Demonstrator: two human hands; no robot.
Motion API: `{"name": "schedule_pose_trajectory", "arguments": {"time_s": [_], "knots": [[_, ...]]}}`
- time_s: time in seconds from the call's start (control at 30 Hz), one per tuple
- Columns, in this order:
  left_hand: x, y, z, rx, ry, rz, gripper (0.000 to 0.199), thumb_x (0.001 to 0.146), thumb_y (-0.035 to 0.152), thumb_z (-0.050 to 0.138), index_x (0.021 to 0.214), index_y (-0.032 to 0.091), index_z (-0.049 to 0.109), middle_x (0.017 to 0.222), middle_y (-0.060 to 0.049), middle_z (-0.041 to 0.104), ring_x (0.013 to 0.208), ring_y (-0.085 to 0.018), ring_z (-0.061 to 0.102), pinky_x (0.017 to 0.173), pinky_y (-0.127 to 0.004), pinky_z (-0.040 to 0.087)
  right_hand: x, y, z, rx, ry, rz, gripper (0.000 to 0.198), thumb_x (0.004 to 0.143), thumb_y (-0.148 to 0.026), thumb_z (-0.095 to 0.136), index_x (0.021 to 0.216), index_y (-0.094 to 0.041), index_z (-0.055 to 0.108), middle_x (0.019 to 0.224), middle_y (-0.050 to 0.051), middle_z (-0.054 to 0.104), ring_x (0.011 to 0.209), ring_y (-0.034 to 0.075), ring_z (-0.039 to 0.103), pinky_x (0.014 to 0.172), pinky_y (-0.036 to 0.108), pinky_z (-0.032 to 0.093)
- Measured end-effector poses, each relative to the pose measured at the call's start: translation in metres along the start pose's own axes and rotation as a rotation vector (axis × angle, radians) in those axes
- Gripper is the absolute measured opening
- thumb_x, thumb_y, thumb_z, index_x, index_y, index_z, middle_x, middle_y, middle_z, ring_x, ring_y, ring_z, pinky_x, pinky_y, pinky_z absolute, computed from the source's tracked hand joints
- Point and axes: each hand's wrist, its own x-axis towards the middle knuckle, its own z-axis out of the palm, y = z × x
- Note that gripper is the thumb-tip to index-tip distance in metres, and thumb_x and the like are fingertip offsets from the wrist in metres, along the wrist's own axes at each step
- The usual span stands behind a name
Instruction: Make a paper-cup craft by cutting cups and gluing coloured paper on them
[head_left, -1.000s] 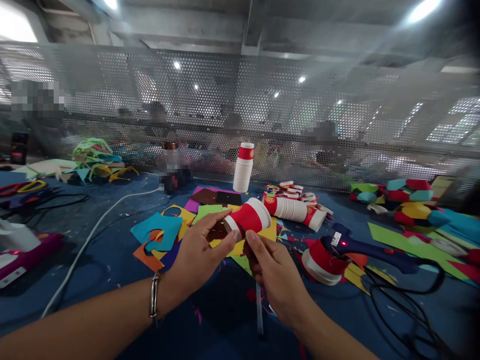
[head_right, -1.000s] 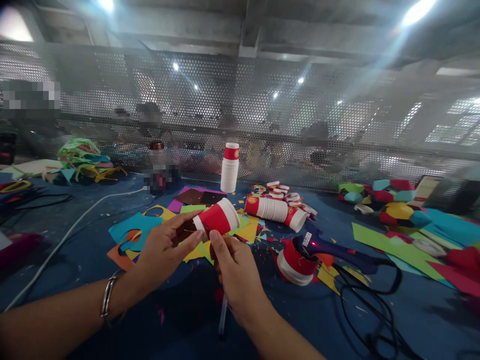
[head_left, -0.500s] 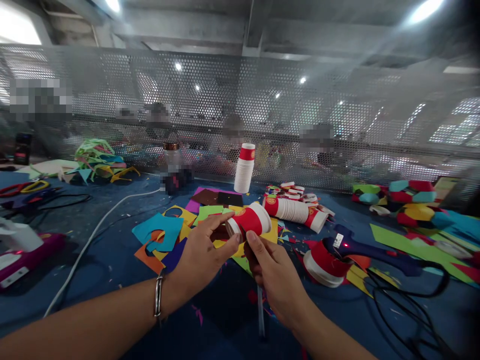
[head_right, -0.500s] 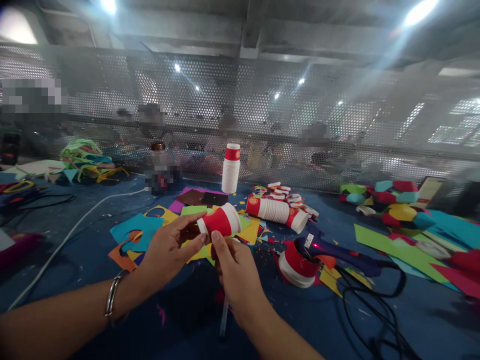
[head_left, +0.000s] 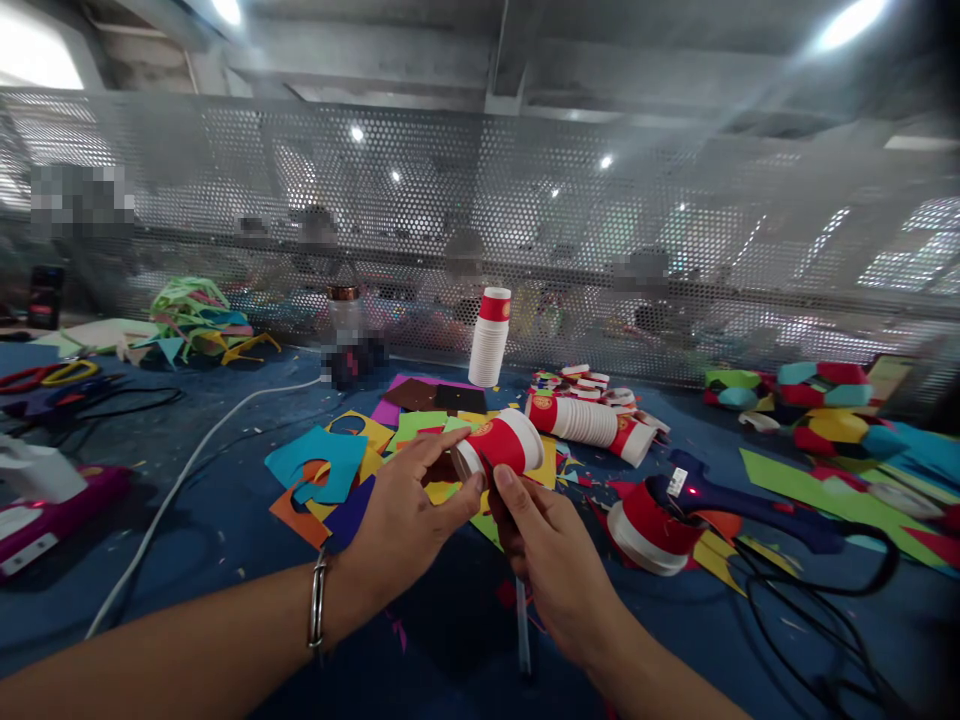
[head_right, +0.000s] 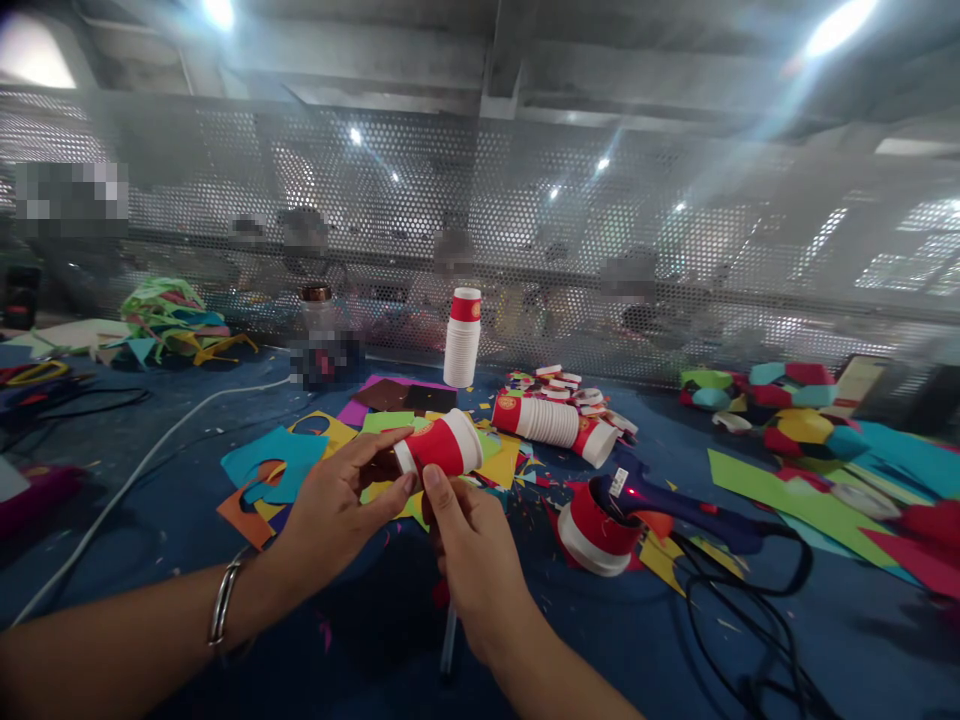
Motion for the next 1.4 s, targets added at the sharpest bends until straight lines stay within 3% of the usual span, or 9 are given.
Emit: {"name": "schedule_pose_trajectory", "arguments": {"time_s": [0.3,0.53,0.87,1.1,1.27,1.4], "knots": [[-0.003,-0.003,0.005,-0.04,0.062,-0.111,0.042,0.086,0.037,0.068,0.125,0.024,0.063,0.11,-0.007,0.072,0.094,-0.022,0.069,0.085,-0.039,0.058,0.0,-0.001,0.0,0.0,-0.003,-0.026,0.052,0.084,-0.067,0.063,0.076,-0.018,0.05,0.059,-0.009,0.029,0.049,0.005,0.02,0.042,0.02,0.011],[-0.005,0.0,0.007,-0.061,0.05,-0.053,0.042,0.086,0.036,0.069,0.126,0.025,0.06,0.119,-0.007,0.069,0.104,-0.023,0.068,0.095,-0.043,0.056,0.0,-0.004,0.0,-0.003,0.021,-0.041,0.055,0.082,-0.07,0.064,0.07,-0.02,0.045,0.055,-0.01,0.028,0.047,0.005,0.021,0.042,0.021,0.012],[0.004,-0.011,0.007,-0.183,0.103,-0.135,0.049,0.084,0.031,0.069,0.129,0.019,0.054,0.127,-0.012,0.067,0.11,-0.025,0.068,0.099,-0.046,0.055,0.003,-0.003,-0.001,0.028,-0.04,-0.007,0.051,0.083,-0.065,0.066,0.074,-0.018,0.049,0.063,-0.007,0.033,0.05,0.005,0.018,0.043,0.022,0.008],[0.003,-0.009,0.007,-0.094,0.138,-0.001,0.05,0.081,0.022,0.069,0.13,0.024,0.055,0.13,-0.01,0.064,0.119,-0.026,0.063,0.103,-0.049,0.051,0.004,-0.005,-0.001,0.027,-0.04,-0.007,0.051,0.082,-0.065,0.067,0.073,-0.018,0.05,0.063,-0.007,0.035,0.05,0.005,0.02,0.043,0.022,0.008],[-0.005,-0.003,0.008,0.053,0.106,0.053,0.049,0.078,0.021,0.072,0.125,0.025,0.06,0.124,-0.008,0.064,0.113,-0.026,0.063,0.102,-0.046,0.051,0.001,-0.006,-0.001,0.003,-0.003,0.009,0.055,0.082,-0.071,0.063,0.074,-0.017,0.052,0.057,-0.008,0.032,0.049,0.005,0.021,0.043,0.02,0.012],[-0.006,-0.003,0.01,-0.05,0.083,0.011,0.043,0.083,0.026,0.071,0.124,0.025,0.058,0.125,-0.008,0.064,0.114,-0.024,0.063,0.101,-0.045,0.052,0.001,-0.005,-0.002,-0.019,-0.01,-0.001,0.056,0.083,-0.071,0.06,0.072,-0.018,0.049,0.054,-0.009,0.03,0.048,0.005,0.021,0.043,0.02,0.013]]}}
